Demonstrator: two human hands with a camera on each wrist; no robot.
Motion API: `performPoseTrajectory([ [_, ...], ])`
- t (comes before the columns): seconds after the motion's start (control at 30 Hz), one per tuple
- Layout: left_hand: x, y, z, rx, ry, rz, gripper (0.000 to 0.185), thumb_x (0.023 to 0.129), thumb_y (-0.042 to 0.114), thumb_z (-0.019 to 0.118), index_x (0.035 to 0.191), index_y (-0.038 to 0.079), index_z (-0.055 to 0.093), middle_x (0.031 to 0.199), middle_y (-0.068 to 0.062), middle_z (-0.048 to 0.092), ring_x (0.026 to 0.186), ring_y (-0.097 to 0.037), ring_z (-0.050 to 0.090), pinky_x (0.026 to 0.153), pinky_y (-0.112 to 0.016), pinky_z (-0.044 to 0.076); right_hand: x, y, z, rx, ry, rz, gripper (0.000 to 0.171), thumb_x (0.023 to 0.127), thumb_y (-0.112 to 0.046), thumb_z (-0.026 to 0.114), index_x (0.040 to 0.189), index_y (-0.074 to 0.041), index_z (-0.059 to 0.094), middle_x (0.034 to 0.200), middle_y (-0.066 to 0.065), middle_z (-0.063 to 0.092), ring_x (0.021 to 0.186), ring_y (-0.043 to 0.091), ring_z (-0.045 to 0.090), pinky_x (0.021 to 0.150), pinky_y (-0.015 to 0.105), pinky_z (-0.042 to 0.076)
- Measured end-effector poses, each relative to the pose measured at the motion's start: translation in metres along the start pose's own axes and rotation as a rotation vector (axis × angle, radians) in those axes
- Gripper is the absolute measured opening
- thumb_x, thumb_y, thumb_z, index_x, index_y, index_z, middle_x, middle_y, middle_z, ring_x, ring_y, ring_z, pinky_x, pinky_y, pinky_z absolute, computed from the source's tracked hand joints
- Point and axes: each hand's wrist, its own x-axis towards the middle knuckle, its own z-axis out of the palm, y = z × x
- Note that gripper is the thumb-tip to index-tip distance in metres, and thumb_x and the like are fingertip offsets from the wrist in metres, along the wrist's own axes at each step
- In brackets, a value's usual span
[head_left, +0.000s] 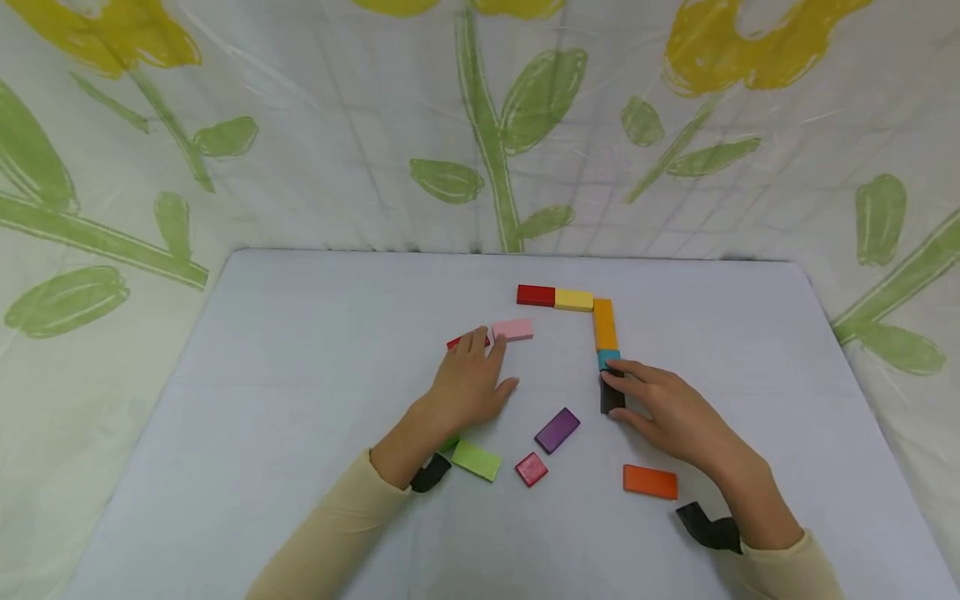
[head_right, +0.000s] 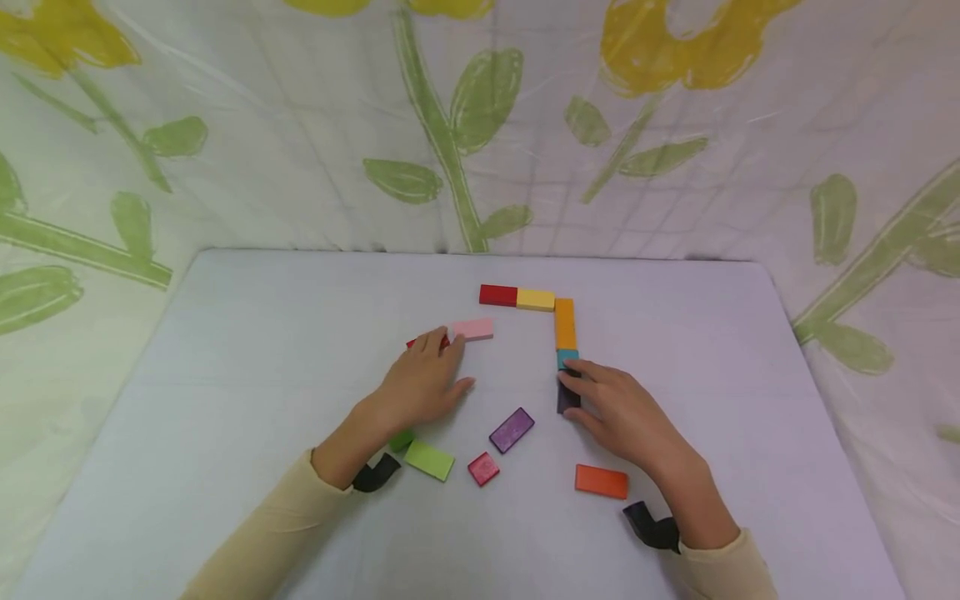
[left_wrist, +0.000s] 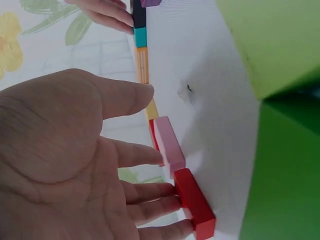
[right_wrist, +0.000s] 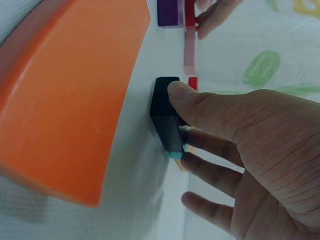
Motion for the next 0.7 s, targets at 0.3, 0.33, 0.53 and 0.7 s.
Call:
performPoseTrajectory([
  [0.3, 0.004, -0.002, 0.001, -0.036, -0.037, 0.022, 0.069, 0.102, 0.040, 0.054, 0.158, 0.006, 0.032, 0.166, -0.018, 0.028, 0.154, -0.034, 0.027, 0.123, -0.057, 0.030, 0.000, -0.002, 0.001, -0.010, -0.008, 0.013, 0.053, 0.088, -0.028, 0.079, 0.136, -0.011, 0.064, 0.141, 0.011, 0.061, 0.125, 0.032, 0.063, 0.102, 0.051, 0.053],
  [0.33, 0.005, -0.002, 0.001, -0.039, -0.047, 0.021, 0.069, 0.103, 0.041, 0.054, 0.158, 0.007, 0.031, 0.167, -0.016, 0.026, 0.156, -0.034, 0.026, 0.123, -0.059, 0.028, 0.000, -0.002, 0.001, -0.008, -0.009, 0.016, 0.053, 0.088, -0.029, 0.079, 0.136, -0.012, 0.064, 0.141, 0.011, 0.061, 0.125, 0.032, 0.063, 0.102, 0.051, 0.053],
  [0.53, 0.007, -0.002, 0.003, -0.013, -0.079, 0.039, 0.070, 0.103, 0.042, 0.053, 0.159, 0.008, 0.029, 0.169, -0.011, 0.024, 0.158, -0.032, 0.021, 0.123, -0.064, 0.024, 0.000, -0.001, 0.002, 0.005, -0.005, 0.015, 0.054, 0.088, -0.029, 0.079, 0.136, -0.012, 0.064, 0.141, 0.010, 0.061, 0.126, 0.031, 0.063, 0.102, 0.051, 0.053],
  [0.7, 0.010, -0.001, 0.003, 0.001, -0.088, 0.048, 0.069, 0.103, 0.043, 0.052, 0.159, 0.009, 0.030, 0.169, -0.010, 0.024, 0.158, -0.032, 0.021, 0.124, -0.061, 0.025, 0.000, 0.000, 0.001, 0.000, 0.001, -0.001, 0.054, 0.087, -0.027, 0.080, 0.136, -0.010, 0.064, 0.142, 0.012, 0.061, 0.126, 0.032, 0.062, 0.103, 0.051, 0.053],
])
